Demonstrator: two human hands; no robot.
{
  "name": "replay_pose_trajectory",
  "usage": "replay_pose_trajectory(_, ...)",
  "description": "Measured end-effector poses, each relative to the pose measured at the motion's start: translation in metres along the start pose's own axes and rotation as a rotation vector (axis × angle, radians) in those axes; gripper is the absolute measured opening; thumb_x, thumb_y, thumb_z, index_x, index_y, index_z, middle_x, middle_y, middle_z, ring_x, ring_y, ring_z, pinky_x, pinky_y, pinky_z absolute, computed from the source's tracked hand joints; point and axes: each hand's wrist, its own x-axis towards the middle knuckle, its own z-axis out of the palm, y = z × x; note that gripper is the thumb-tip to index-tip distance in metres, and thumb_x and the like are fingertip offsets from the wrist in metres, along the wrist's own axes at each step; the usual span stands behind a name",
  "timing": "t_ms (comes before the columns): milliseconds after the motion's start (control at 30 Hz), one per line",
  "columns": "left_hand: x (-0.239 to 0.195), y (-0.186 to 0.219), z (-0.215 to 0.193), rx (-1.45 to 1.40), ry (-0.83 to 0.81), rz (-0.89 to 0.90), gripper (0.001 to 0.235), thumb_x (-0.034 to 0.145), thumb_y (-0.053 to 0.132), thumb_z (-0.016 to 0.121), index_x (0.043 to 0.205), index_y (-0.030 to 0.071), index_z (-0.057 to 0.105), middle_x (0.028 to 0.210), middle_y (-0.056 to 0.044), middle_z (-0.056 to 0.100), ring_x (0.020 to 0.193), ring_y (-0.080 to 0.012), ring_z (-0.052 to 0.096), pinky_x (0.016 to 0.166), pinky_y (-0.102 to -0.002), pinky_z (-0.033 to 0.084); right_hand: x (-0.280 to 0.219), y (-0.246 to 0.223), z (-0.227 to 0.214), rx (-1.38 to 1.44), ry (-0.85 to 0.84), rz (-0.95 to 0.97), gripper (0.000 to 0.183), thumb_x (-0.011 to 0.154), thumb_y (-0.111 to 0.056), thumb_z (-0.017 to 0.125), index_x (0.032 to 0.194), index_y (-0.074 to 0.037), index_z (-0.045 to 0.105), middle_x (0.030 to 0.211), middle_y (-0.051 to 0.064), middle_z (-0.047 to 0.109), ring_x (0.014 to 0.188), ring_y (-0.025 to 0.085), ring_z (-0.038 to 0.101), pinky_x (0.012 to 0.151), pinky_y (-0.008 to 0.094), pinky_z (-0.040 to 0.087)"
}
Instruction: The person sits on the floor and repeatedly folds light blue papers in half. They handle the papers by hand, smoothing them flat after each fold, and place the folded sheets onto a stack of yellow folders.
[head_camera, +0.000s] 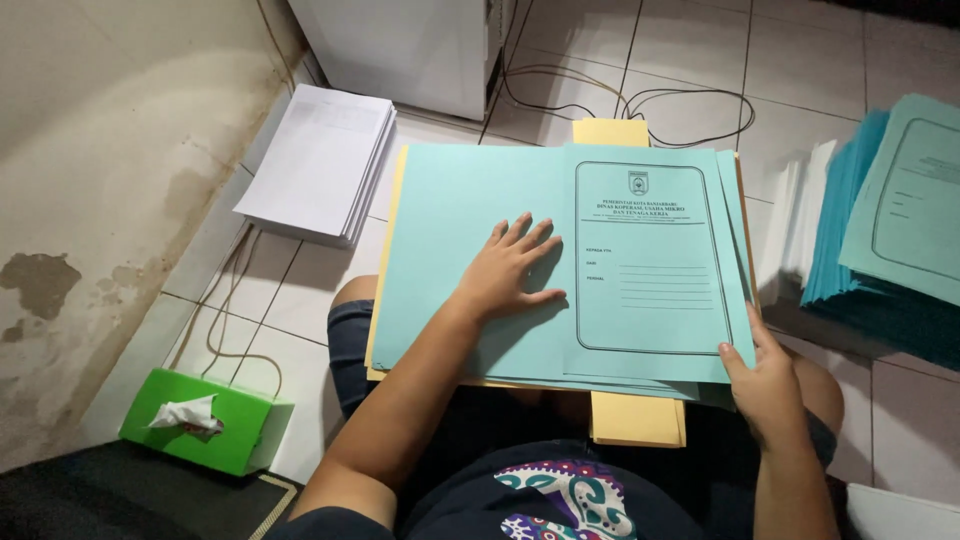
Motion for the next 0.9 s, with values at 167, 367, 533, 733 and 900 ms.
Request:
replay_pose_trajectory(167,0.001,-0.001,0.006,0.036,-0.006,0.008,0.097,0.084,0.077,0.060,0.157,0.017,0.041,0.166,-0.006,0.033,0.155,-0.0376,0.023,0.125,-0.058,0.016,0.000,0.009,0.002,-0.027,-0.029,-0.006,0.070,0.095,-0.012,0.057,0.160,-0.010,0.032,0.165,0.013,0.033,0.152,0.025,0.032,0.121,0.032,0.024)
replay_pose_trajectory(367,0.000,0.004,-0.001,0.013,-0.028,0.000,0.098,0.083,0.075,0.062,0.157,0.014,0.040,0.166,-0.002,0.035,0.156,-0.0372,0.020,0.125,-0.060,0.013,0.010,0.031,0.007,-0.023,-0.037,-0.069,0.072,0.095,-0.012,0.055,0.161,-0.009,0.028,0.167,0.014,0.028,0.154,0.027,0.027,0.124,0.036,0.021)
replay_pose_trajectory(533,0.000,0.004,-0.002,-0.011,-0.030,-0.001,0.101,0.082,0.074,0.065,0.158,0.014,0.038,0.165,0.002,0.037,0.156,-0.0370,0.018,0.126,-0.059,0.010,0.013,0.039,0.010,0.044,-0.035,-0.143,0.070,0.094,-0.005,0.055,0.160,-0.005,0.030,0.166,0.018,0.029,0.155,0.024,0.026,0.124,0.035,0.020)
replay_pose_trajectory(733,0.000,0.004,-0.003,0.003,-0.031,0.015,0.096,0.082,0.074,0.064,0.156,0.017,0.042,0.163,0.004,0.039,0.155,-0.0357,0.022,0.125,-0.061,0.012,0.011,0.034,0.010,0.014,-0.034,-0.127,0.070,0.095,-0.009,0.055,0.160,-0.007,0.031,0.166,0.017,0.029,0.155,0.027,0.026,0.125,0.036,0.019)
replay_pose_trajectory(900,0.001,0.002,0.000,0.017,-0.044,0.024,0.090,0.081,0.074,0.065,0.154,0.025,0.047,0.163,0.004,0.040,0.155,-0.0338,0.025,0.123,-0.063,0.012,0.004,0.022,0.013,-0.142,0.028,-0.104,0.067,0.096,-0.014,0.054,0.159,-0.006,0.035,0.164,0.019,0.035,0.151,0.032,0.033,0.121,0.043,0.027)
